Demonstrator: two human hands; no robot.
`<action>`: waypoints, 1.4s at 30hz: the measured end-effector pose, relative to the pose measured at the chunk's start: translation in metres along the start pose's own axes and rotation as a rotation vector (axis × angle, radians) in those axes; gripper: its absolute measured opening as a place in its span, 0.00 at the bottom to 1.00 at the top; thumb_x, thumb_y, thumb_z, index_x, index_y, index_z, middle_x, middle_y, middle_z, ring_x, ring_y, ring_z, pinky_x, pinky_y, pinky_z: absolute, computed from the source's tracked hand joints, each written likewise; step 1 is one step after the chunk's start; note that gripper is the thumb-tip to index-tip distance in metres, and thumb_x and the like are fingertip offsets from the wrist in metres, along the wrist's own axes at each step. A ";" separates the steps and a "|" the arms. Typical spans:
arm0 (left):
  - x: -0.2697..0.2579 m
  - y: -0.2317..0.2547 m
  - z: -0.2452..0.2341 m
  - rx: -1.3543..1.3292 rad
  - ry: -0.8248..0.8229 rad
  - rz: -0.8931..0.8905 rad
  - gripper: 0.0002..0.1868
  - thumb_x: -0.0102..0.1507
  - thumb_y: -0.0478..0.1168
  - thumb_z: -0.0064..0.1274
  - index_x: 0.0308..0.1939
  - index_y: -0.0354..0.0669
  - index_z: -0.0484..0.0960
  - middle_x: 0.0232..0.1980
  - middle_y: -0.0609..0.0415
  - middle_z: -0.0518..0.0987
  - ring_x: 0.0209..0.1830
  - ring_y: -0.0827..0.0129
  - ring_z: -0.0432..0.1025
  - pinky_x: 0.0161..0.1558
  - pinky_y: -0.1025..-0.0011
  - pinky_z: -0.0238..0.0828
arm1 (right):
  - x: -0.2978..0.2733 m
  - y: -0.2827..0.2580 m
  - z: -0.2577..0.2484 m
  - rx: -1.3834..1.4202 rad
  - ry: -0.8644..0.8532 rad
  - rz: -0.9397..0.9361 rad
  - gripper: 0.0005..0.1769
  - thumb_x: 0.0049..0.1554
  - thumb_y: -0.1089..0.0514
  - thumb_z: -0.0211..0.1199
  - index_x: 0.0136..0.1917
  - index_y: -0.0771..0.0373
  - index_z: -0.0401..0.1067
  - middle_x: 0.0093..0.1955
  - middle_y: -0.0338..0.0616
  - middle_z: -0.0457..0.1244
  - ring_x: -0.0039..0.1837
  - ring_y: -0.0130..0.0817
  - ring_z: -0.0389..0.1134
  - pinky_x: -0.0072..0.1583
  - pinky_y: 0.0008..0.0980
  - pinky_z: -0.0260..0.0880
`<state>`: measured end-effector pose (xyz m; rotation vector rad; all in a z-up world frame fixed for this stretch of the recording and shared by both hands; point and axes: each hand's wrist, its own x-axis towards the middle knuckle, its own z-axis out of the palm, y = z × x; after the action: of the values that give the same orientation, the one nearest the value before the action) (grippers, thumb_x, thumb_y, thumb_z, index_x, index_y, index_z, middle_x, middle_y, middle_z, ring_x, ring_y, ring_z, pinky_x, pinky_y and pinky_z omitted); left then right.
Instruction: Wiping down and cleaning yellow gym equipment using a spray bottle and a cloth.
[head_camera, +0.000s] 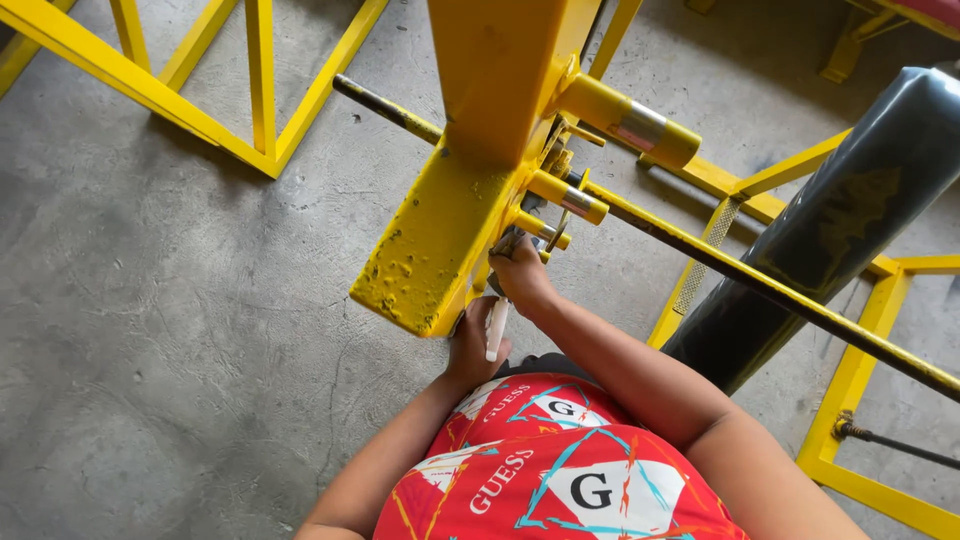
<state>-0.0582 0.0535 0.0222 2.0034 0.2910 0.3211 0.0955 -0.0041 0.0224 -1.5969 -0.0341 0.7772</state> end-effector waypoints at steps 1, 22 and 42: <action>-0.001 0.004 -0.001 0.014 0.002 -0.033 0.30 0.49 0.32 0.57 0.56 0.38 0.72 0.49 0.39 0.76 0.49 0.43 0.73 0.47 0.54 0.71 | -0.010 -0.008 0.003 -0.065 0.009 -0.036 0.15 0.58 0.67 0.57 0.59 0.69 0.64 0.43 0.47 0.61 0.41 0.33 0.60 0.40 0.35 0.62; -0.086 0.062 -0.008 -0.219 0.606 -0.055 0.22 0.61 0.33 0.54 0.59 0.35 0.73 0.53 0.38 0.76 0.52 0.50 0.73 0.55 0.61 0.72 | -0.162 -0.059 0.004 -0.549 -0.460 -1.062 0.50 0.60 0.56 0.60 0.84 0.73 0.35 0.85 0.76 0.24 0.86 0.71 0.18 0.83 0.55 0.26; -0.100 0.083 -0.110 -0.041 0.444 -0.182 0.23 0.54 0.30 0.49 0.54 0.42 0.76 0.48 0.46 0.78 0.34 0.53 0.73 0.41 0.63 0.74 | -0.095 -0.033 0.050 -0.797 0.337 -1.659 0.31 0.52 0.53 0.69 0.64 0.67 0.66 0.68 0.78 0.48 0.71 0.81 0.46 0.70 0.78 0.45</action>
<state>-0.1847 0.0756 0.1343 1.8337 0.7346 0.6500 0.0114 0.0041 0.0966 -1.7086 -1.3578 -0.9066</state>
